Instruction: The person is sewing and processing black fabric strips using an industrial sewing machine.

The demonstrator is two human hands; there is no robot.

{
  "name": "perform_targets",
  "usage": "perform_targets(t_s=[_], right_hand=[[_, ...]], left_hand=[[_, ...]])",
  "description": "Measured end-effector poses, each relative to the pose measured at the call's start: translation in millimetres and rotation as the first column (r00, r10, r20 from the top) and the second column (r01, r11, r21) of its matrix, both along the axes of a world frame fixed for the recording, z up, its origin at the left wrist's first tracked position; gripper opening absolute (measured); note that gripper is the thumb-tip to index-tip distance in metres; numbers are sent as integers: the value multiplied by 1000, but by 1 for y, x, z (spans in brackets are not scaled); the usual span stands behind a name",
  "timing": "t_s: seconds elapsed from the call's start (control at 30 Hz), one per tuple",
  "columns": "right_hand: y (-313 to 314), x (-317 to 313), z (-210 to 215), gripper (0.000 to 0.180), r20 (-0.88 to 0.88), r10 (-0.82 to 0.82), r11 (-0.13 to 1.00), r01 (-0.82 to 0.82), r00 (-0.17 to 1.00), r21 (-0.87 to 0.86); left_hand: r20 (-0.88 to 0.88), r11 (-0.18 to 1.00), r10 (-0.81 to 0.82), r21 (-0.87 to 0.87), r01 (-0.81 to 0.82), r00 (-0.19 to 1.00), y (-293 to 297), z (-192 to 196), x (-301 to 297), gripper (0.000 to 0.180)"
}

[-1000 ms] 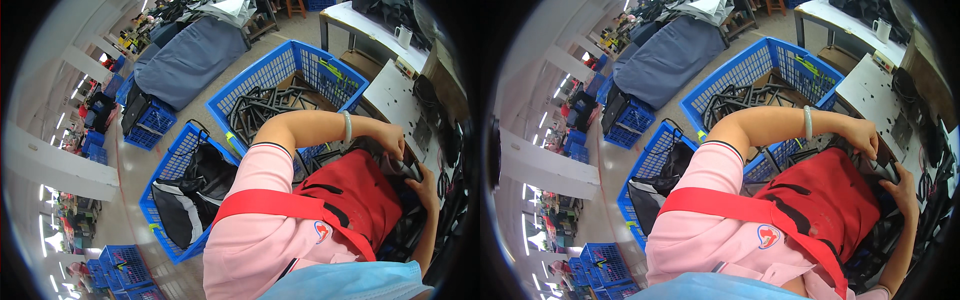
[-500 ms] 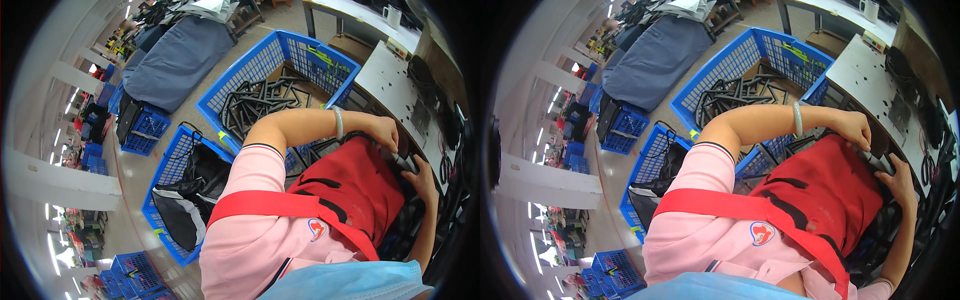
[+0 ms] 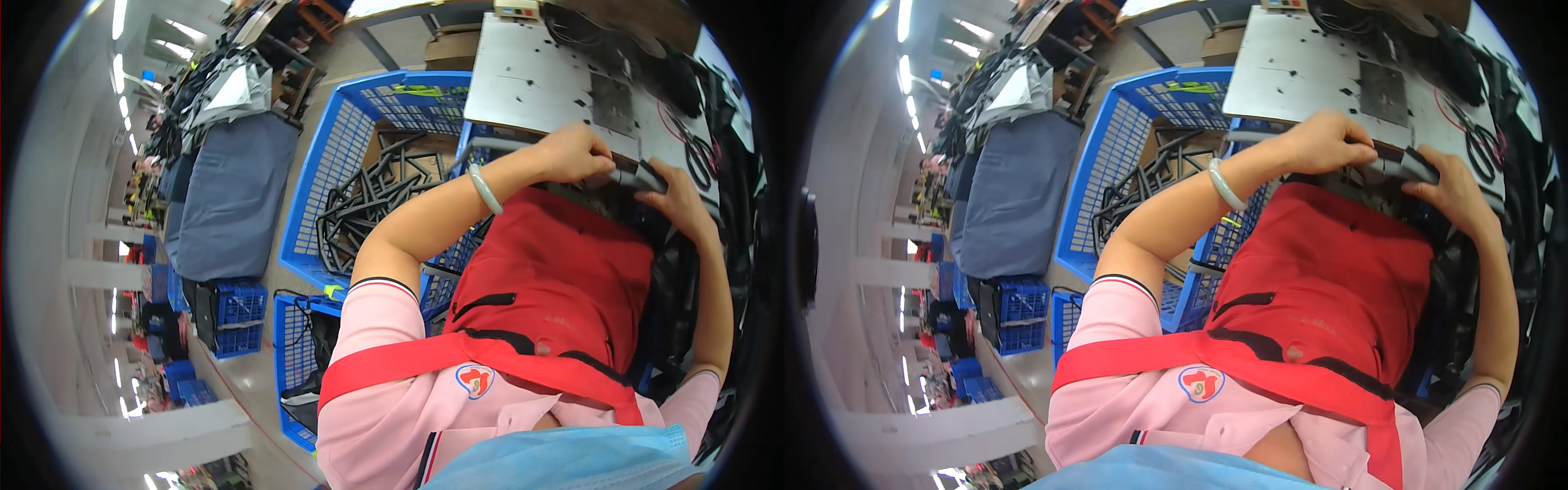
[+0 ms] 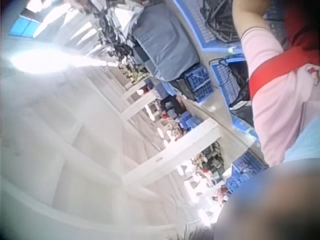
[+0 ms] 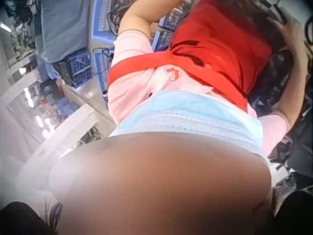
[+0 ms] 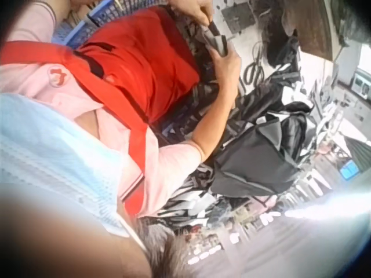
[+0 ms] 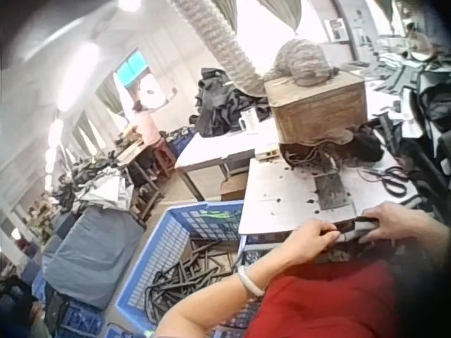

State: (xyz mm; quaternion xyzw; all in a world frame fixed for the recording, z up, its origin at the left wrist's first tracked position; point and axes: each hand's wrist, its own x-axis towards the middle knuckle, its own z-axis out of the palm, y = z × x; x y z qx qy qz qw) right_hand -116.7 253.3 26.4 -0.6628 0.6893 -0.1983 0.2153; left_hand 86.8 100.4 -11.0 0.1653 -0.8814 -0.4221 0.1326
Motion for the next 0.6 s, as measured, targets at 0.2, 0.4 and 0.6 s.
perform_targets(t_s=[0.2, 0.4, 0.6], right_hand=[[-10, -36, -7, 39, 41, -71, 995, 74, 997, -73], [-17, -46, 4, 46, -120, -93, 987, 76, 988, -140], [-42, -67, -7, 62, -182, -145, 987, 131, 972, -91]], left_hand=[[-25, 974, 53, -219, -57, 998, -5, 25, -30, 31], [-33, 990, 80, -115, -84, 996, -15, 23, -47, 31], [-106, 988, 68, -134, -82, 992, -44, 8, -68, 31]])
